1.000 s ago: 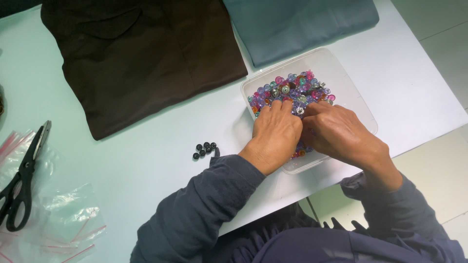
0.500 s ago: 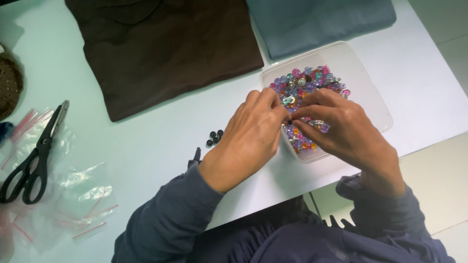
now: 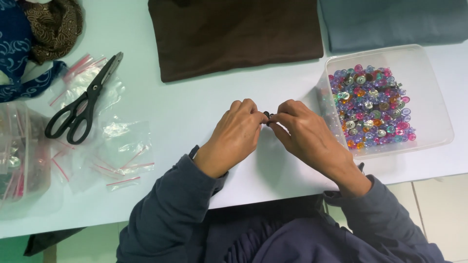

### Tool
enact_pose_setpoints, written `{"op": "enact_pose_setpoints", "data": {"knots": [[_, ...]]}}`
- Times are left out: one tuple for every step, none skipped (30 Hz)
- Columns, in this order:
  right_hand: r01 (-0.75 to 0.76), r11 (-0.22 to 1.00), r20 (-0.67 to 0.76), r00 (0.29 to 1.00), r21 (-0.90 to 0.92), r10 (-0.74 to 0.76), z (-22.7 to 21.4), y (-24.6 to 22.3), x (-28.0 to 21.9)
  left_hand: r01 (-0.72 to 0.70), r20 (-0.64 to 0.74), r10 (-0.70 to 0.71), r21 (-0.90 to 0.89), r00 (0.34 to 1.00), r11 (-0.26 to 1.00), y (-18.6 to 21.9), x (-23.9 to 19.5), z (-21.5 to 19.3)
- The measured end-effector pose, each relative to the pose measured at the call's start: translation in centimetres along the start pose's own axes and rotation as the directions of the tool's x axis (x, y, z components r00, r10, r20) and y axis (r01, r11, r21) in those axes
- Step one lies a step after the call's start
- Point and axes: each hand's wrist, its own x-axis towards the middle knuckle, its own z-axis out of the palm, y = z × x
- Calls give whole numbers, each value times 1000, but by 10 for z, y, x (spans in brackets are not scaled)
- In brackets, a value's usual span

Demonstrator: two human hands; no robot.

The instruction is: The person is sorting black beads from a container of mixed colors and placing them into a small plastic ziplock bag, which they then seal.

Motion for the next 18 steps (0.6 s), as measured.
{"op": "enact_pose_setpoints", "data": {"knots": [[5, 1000, 2, 1000, -2, -5, 6, 3, 1, 2, -5, -2, -2, 1000, 1000, -2, 0, 2], [-18, 999, -5, 1000, -32, 18, 13, 7, 2, 17, -28, -17, 19, 999, 1000, -4, 1, 4], [-44, 997, -15, 999, -62, 43, 19, 11, 3, 30, -49, -28, 41, 998, 999, -6, 2, 6], [-42, 997, -14, 999, -64, 41, 16, 11, 2, 31, -51, -29, 39, 998, 999, -6, 3, 3], [-24, 998, -50, 999, -65, 21, 13, 10, 2, 39, -67, -36, 43, 997, 998, -5, 3, 0], [-6, 998, -85, 996, -67, 0, 10, 11, 1, 46, -83, -42, 46, 996, 998, -4, 3, -2], [-7, 998, -87, 996, -68, 1, 0, 5, -2, 44, -83, -40, 46, 996, 998, 0, 3, -7], [13, 995, -93, 995, -97, -22, -11, 1, -5, 20, -99, -17, 37, 995, 999, 4, 3, -12], [27, 991, -100, 994, -128, -40, -23, -3, -10, -10, -112, 13, 28, 994, 1000, 9, 4, -16], [19, 991, -104, 994, -131, -33, -39, -3, -15, -18, -109, 21, 29, 994, 999, 13, 8, -12], [62, 996, -132, 989, -68, -71, -55, -2, -20, -87, -183, 85, -2, 979, 996, 18, 13, -7], [107, 994, -162, 981, -7, -106, -71, -2, -25, -158, -257, 146, -29, 955, 987, 23, 17, -3], [97, 995, -168, 981, -12, -97, -82, 9, -29, -169, -253, 157, -29, 955, 985, 33, 25, -1], [11, 999, -118, 993, -37, -16, -92, 21, -33, -241, -265, 213, -80, 940, 967, 43, 33, 1], [-73, 995, -69, 995, -65, 68, -103, 31, -37, -311, -280, 266, -132, 922, 941, 53, 40, 3], [-83, 994, -74, 994, -69, 78, -105, 45, -38, -321, -276, 276, -134, 921, 938, 64, 51, 12], [-205, 976, 79, 974, -78, 211, -108, 60, -38, -325, -299, 294, -60, 908, 944, 75, 61, 21], [-322, 941, 227, 914, -104, 337, -111, 75, -39, -327, -321, 314, 14, 894, 945, 86, 72, 30]]}}
